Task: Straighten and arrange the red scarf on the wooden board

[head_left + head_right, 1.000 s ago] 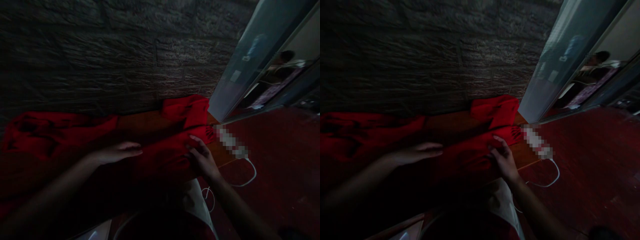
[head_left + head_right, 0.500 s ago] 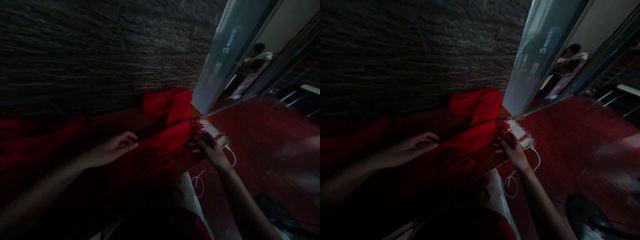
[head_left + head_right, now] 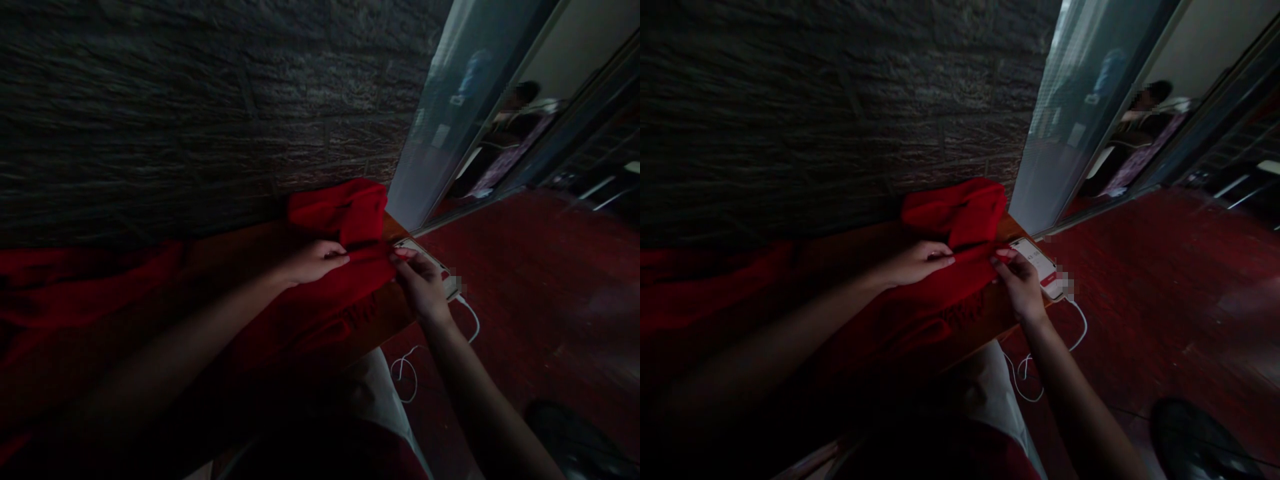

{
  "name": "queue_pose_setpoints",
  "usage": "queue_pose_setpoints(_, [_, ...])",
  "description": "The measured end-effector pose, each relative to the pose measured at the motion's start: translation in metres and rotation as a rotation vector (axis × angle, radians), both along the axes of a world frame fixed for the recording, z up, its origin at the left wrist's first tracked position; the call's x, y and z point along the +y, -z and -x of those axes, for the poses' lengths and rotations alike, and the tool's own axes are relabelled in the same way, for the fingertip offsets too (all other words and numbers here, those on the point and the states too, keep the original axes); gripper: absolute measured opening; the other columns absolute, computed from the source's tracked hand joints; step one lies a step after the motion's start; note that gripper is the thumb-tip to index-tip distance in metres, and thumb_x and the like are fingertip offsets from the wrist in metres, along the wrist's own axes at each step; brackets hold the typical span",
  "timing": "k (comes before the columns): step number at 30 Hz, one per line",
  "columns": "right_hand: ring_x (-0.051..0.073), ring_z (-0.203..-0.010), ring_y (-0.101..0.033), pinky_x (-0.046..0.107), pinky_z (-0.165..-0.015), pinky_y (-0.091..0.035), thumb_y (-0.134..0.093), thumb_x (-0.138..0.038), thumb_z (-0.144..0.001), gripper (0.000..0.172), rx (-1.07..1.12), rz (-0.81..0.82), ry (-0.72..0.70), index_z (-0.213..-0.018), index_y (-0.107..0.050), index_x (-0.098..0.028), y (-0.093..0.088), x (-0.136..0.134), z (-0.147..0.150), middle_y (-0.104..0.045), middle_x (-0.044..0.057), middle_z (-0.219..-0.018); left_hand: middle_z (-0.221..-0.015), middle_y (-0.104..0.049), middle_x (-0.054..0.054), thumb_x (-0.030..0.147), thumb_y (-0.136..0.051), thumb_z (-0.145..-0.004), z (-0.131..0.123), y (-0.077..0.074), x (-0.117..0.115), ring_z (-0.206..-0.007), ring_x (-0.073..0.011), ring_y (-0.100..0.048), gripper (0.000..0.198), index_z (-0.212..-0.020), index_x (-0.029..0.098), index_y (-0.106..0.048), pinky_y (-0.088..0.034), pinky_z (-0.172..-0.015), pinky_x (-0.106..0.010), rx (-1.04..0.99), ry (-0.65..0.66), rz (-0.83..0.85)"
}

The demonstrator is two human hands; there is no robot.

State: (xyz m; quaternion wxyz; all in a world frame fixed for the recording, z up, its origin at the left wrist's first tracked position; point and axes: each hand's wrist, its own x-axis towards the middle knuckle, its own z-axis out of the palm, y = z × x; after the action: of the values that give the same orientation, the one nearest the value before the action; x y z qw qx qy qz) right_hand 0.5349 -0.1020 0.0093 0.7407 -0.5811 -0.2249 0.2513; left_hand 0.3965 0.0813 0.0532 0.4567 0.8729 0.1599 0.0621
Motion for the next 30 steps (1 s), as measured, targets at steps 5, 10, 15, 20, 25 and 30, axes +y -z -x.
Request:
queue_pose_setpoints(5, [0.011, -0.064, -0.058, 0.023, -0.053, -0.050, -0.077, -0.046, -0.077, 0.035, -0.231, 0.010, 0.116, -0.097, -0.065, -0.020, -0.009, -0.012, -0.003, -0.066, 0.001, -0.088, -0.109, -0.074, -0.006, 0.040, -0.057, -0.091, 0.000, 0.002, 0.003, -0.097, -0.0194, -0.068, 0.030, -0.107, 0.017, -0.068, -0.051, -0.087, -0.032, 0.039, 0.039, 0.096])
queue_pose_setpoints(10, [0.020, -0.068, -0.066, 0.032, -0.058, -0.054, -0.064, -0.052, -0.088, 0.049, -0.651, 0.500, 0.008, -0.122, -0.062, -0.017, 0.006, -0.035, 0.000, -0.070, 0.006, -0.086, -0.108, -0.072, -0.010, 0.031, -0.055, -0.095, 0.025, 0.003, -0.009, -0.098, -0.0222, -0.068, 0.028, -0.116, 0.014, -0.062, -0.051, -0.091, -0.037, -0.084, -0.057, -0.463])
queue_pose_setpoints(15, [0.021, -0.079, -0.067, 0.035, -0.071, -0.056, -0.060, -0.038, -0.096, 0.031, -1.201, 0.434, 0.030, -0.119, -0.064, -0.018, -0.011, -0.061, 0.016, -0.068, 0.009, -0.094, -0.128, -0.065, -0.008, 0.039, -0.051, -0.099, 0.113, -0.010, -0.026, -0.115, -0.0212, -0.063, 0.035, -0.126, 0.019, -0.060, -0.049, -0.104, -0.036, -0.135, -0.082, -0.721])
queue_pose_setpoints(20, [0.030, -0.128, -0.053, 0.049, -0.104, -0.048, -0.061, -0.022, -0.095, 0.037, -1.507, 0.145, -0.339, -0.132, -0.059, -0.020, -0.026, -0.035, 0.023, -0.058, 0.014, -0.135, -0.131, -0.065, -0.007, 0.039, -0.060, -0.095, 0.197, 0.004, -0.041, -0.116, -0.0193, -0.064, 0.036, -0.125, 0.020, -0.063, -0.052, -0.102, -0.032, -0.159, -0.138, -0.838])
queue_pose_setpoints(25, [0.026, -0.127, -0.057, 0.047, -0.104, -0.051, -0.059, -0.019, -0.097, 0.042, -1.554, 0.008, -0.557, -0.139, -0.057, -0.027, -0.020, -0.005, 0.018, -0.061, 0.007, -0.137, -0.125, -0.070, -0.005, 0.037, -0.066, -0.091, 0.233, 0.019, -0.056, -0.117, -0.0210, -0.065, 0.031, -0.117, 0.022, -0.069, -0.053, -0.104, -0.038, -0.196, -0.135, -0.924])
queue_pose_setpoints(30, [0.022, -0.106, -0.068, 0.040, -0.087, -0.060, -0.061, -0.021, -0.096, 0.042, -1.467, -0.026, -0.634, -0.136, -0.060, -0.036, -0.023, 0.002, 0.004, -0.070, 0.000, -0.120, -0.130, -0.068, -0.005, 0.020, -0.058, -0.093, 0.237, 0.034, -0.065, -0.123, -0.0203, -0.062, 0.032, -0.123, 0.023, -0.068, -0.052, -0.106, -0.039, -0.186, -0.227, -0.903])
